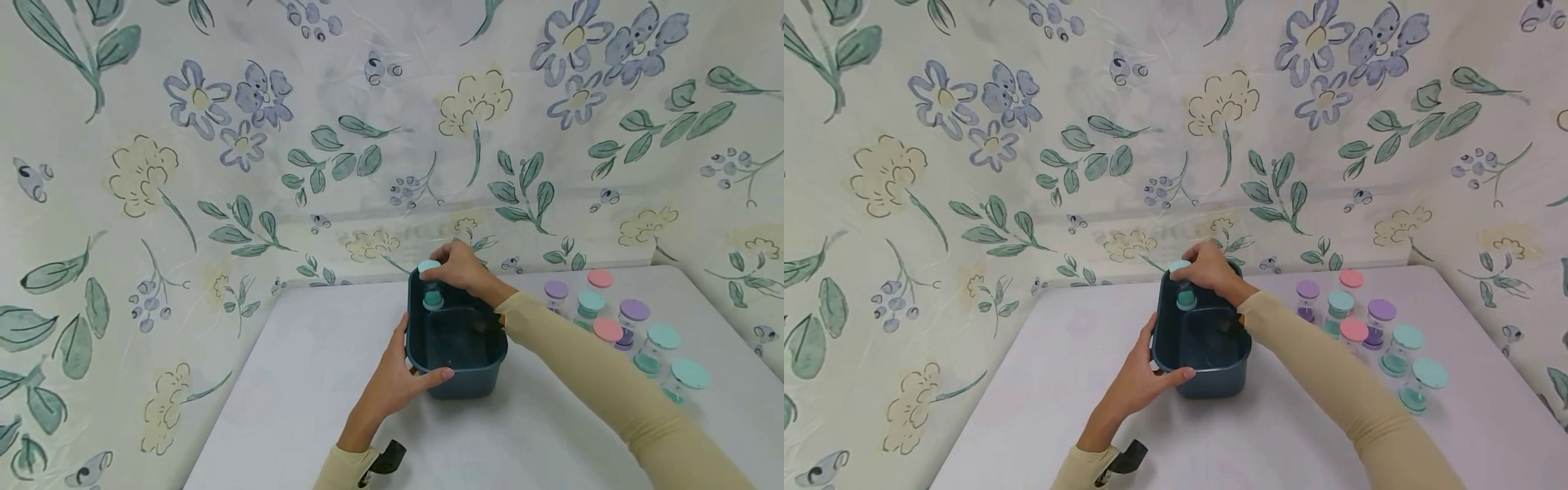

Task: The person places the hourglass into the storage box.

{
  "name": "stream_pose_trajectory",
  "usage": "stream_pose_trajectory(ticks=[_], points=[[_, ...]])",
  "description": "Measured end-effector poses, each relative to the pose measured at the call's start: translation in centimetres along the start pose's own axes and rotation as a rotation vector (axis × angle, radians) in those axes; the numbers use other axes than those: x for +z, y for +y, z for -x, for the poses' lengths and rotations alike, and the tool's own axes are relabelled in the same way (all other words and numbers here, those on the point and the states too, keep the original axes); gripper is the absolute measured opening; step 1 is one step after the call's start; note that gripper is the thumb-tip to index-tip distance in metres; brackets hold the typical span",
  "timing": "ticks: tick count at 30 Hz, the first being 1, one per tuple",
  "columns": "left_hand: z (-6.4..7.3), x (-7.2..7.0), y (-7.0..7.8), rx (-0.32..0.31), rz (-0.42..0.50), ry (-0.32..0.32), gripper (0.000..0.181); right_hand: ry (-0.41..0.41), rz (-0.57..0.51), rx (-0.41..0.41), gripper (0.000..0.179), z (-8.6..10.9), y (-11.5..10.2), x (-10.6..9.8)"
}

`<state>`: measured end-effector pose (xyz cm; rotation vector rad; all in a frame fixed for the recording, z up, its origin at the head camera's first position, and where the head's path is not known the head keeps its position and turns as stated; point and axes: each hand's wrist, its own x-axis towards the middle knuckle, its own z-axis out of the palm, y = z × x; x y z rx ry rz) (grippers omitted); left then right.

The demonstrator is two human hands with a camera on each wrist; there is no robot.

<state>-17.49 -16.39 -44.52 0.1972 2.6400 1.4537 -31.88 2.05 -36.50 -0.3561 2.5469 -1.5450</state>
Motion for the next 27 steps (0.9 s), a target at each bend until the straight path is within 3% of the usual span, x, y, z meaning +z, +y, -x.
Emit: stream_pose_trajectory(ticks=[13,21,25,27], points=[[0.0,-0.1,-0.1,0.007,-0.006,-0.005,0.122,-0.020,0.098,0.022,0.038,-1.2,1.1,1.5],[-0.1,0.0,0.1,0.011,-0.010,-0.007,0.123,-0.044,0.143,0.049,0.049,-1.2,1.8,1.8],[0.0,0.0,0.1,0.005,-0.012,-0.005,0.122,-0.045,0.167,0.060,0.021,-1.4,1.9,2.0],[0.0,0.0,0.0,0.002,-0.008,-0.005,0.123,-0.061,0.186,0.067,0.021,-1.6,2.0,2.1]])
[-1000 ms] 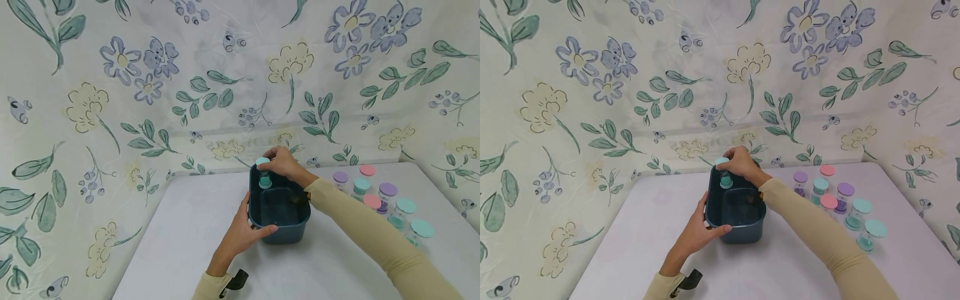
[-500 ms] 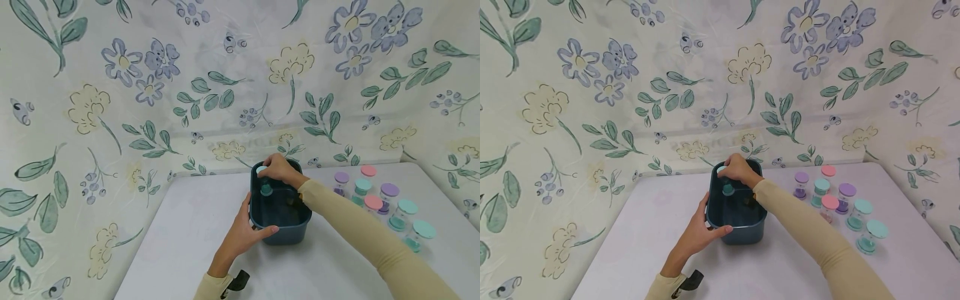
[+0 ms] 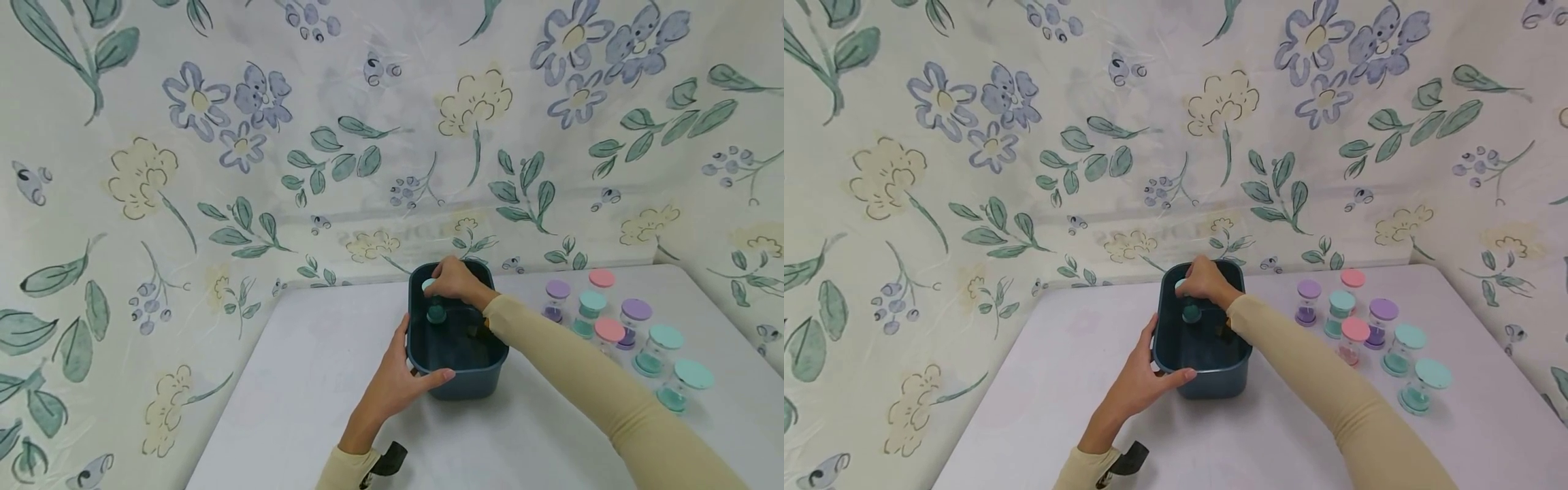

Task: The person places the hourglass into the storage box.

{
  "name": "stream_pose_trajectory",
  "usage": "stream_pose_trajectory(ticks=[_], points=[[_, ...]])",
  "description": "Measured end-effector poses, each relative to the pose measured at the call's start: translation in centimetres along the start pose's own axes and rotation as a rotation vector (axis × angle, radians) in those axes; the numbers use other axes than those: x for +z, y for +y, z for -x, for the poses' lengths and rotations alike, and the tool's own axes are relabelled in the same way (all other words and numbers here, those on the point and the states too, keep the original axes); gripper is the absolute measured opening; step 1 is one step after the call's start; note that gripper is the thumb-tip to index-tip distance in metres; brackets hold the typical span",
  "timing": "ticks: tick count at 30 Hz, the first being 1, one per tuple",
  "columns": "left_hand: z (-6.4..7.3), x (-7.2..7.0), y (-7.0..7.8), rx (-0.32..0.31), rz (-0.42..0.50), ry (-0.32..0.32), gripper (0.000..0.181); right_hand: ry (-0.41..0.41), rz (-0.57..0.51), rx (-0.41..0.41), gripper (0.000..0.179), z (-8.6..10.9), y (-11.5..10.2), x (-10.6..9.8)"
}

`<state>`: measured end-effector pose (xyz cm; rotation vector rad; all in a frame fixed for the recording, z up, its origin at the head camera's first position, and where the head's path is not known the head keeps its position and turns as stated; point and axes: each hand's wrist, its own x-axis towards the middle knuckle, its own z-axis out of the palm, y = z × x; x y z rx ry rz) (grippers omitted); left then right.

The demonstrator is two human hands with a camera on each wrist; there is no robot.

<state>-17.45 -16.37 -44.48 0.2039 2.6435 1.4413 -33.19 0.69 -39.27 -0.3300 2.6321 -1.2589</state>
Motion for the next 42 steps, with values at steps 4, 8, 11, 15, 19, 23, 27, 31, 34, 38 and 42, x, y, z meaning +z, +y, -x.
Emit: stream_pose_trajectory(ticks=[4,8,11,15,19,23,27,31,34,38,42], points=[[0.03,0.11,-0.16,-0.005,0.012,-0.001,0.124,-0.028,0.032,0.011,0.033,-0.36,0.25,0.16],[0.00,0.24,-0.25,-0.011,0.010,-0.005,0.122,-0.037,0.048,0.008,0.022,-0.34,0.51,0.24],[0.01,0.28,-0.22,-0.010,0.005,-0.004,0.120,-0.040,0.053,0.003,0.019,-0.18,0.61,0.26],[0.04,0.25,-0.09,-0.008,-0.006,0.000,0.121,-0.026,0.055,-0.003,0.028,0.09,0.64,0.19],[0.06,0.20,0.04,-0.007,-0.012,0.001,0.123,-0.021,0.056,-0.009,0.035,0.29,0.56,0.06],[0.10,0.15,0.06,-0.004,-0.012,0.002,0.123,-0.026,0.050,-0.015,0.035,0.31,0.50,0.00],[0.15,0.09,0.06,0.000,-0.008,0.006,0.123,-0.031,0.049,-0.006,0.037,0.26,0.45,-0.01],[0.18,0.07,0.02,0.002,-0.006,0.006,0.123,-0.028,0.051,-0.002,0.046,0.26,0.50,0.04],[0.19,0.05,-0.02,0.002,-0.003,0.003,0.123,-0.030,0.049,-0.006,0.051,0.28,0.54,0.11],[0.18,0.00,-0.06,0.004,-0.007,0.005,0.123,-0.034,0.043,-0.008,0.052,0.31,0.50,0.20],[0.18,-0.02,-0.14,0.012,-0.009,0.007,0.123,-0.049,0.048,0.005,0.050,0.45,0.43,0.32]])
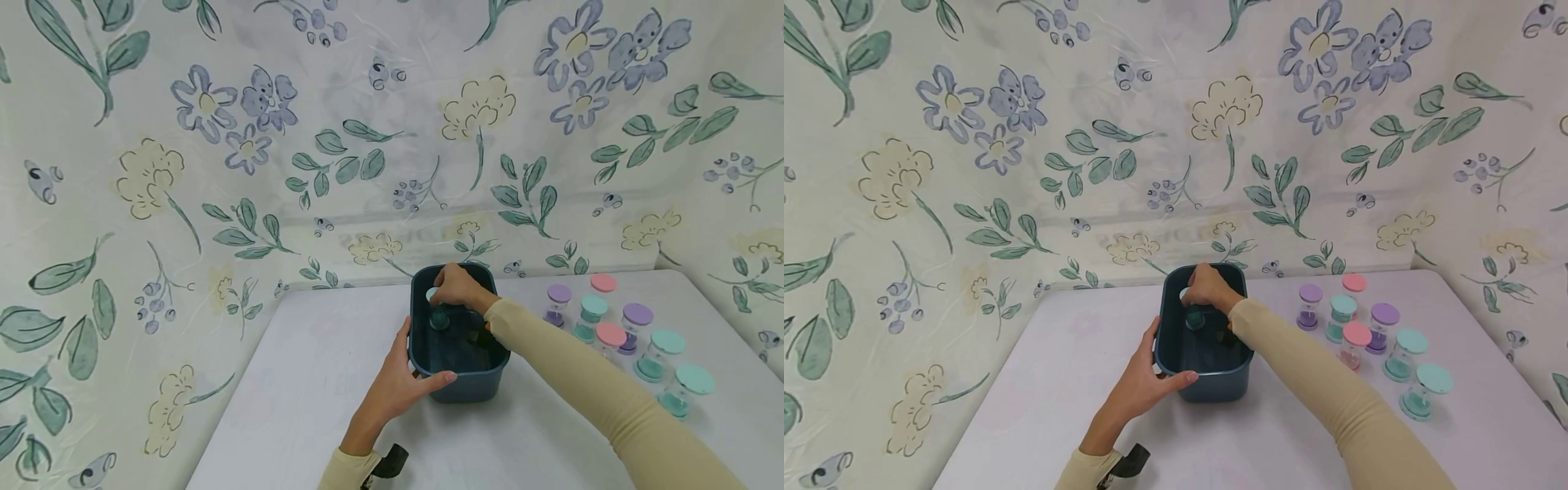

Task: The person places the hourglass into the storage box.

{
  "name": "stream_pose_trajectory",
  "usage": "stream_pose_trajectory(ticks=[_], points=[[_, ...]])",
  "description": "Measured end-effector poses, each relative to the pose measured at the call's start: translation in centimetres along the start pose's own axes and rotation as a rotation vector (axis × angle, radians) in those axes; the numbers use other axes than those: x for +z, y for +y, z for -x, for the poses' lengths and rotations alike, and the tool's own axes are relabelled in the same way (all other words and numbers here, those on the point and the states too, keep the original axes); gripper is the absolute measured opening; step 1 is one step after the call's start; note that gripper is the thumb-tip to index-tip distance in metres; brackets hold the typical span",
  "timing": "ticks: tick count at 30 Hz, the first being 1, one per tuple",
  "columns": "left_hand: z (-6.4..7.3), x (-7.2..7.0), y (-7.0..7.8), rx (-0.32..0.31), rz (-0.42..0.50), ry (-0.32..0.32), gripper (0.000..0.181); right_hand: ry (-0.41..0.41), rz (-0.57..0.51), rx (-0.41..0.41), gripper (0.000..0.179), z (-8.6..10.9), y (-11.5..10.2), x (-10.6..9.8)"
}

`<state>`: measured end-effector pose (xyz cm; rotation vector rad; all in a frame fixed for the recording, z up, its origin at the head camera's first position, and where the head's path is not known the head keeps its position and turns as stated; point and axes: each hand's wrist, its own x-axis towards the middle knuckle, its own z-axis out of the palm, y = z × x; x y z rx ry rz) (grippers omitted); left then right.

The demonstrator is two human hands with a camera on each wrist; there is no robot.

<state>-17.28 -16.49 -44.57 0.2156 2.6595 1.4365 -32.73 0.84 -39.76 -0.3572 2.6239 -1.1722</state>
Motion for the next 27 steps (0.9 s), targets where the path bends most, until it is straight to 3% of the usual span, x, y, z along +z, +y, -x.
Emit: stream_pose_trajectory(ticks=[20,27], points=[[0.0,0.0,0.0,0.004,0.017,-0.006,0.122,-0.009,0.054,0.015,0.061,0.4,-0.3,-0.6],[0.0,0.1,0.0,-0.006,0.004,0.005,0.123,-0.006,0.029,-0.110,0.058,1.5,-0.8,-2.8]])
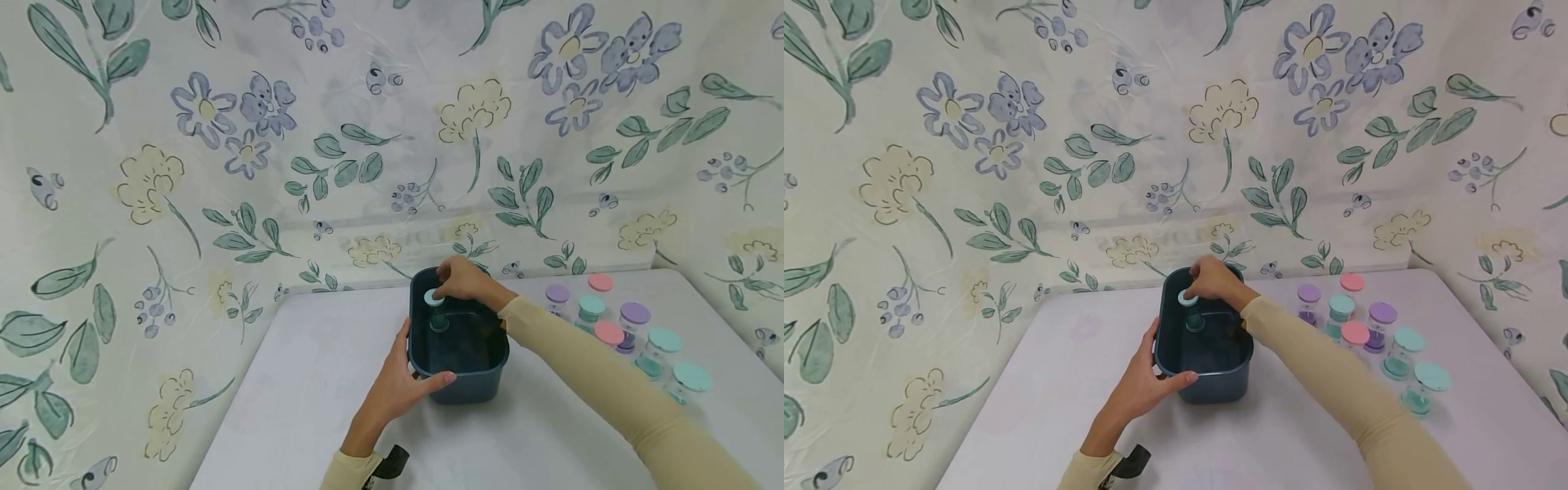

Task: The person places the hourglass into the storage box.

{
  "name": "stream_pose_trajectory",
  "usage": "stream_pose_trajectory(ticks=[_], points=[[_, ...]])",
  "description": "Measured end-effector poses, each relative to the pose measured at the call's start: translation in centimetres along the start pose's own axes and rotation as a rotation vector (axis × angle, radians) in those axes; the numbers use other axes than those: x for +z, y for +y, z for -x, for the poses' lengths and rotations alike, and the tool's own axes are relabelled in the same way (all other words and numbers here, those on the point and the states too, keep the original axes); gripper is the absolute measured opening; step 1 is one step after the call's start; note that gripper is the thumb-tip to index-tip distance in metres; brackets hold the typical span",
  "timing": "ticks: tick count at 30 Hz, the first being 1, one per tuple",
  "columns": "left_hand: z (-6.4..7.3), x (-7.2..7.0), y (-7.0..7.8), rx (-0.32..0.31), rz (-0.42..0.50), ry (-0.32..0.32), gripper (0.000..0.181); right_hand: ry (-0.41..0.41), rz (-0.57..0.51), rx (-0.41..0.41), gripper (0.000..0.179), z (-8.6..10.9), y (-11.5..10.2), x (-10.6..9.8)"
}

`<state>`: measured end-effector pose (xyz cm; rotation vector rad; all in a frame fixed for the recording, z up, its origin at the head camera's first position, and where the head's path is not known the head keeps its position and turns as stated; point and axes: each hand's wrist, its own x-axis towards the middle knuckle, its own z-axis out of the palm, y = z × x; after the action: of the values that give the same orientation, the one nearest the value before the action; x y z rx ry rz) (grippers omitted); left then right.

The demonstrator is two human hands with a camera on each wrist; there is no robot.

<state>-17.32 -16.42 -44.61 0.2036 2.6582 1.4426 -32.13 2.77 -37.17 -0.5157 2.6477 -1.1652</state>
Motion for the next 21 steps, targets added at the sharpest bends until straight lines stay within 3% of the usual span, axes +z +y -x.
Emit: stream_pose_trajectory(ticks=[6,11,21], points=[[0.1,0.0,0.2,-0.006,0.015,0.005,0.124,0.044,-0.094,-0.059,0.056,1.6,-0.1,-3.0],[0.1,0.1,0.0,0.004,0.043,0.002,0.124,0.109,-0.140,-0.083,0.056,3.1,1.1,-5.5],[-0.1,0.1,-0.1,0.019,0.021,0.012,0.124,0.238,-0.174,0.003,0.053,6.9,4.3,-9.2]])
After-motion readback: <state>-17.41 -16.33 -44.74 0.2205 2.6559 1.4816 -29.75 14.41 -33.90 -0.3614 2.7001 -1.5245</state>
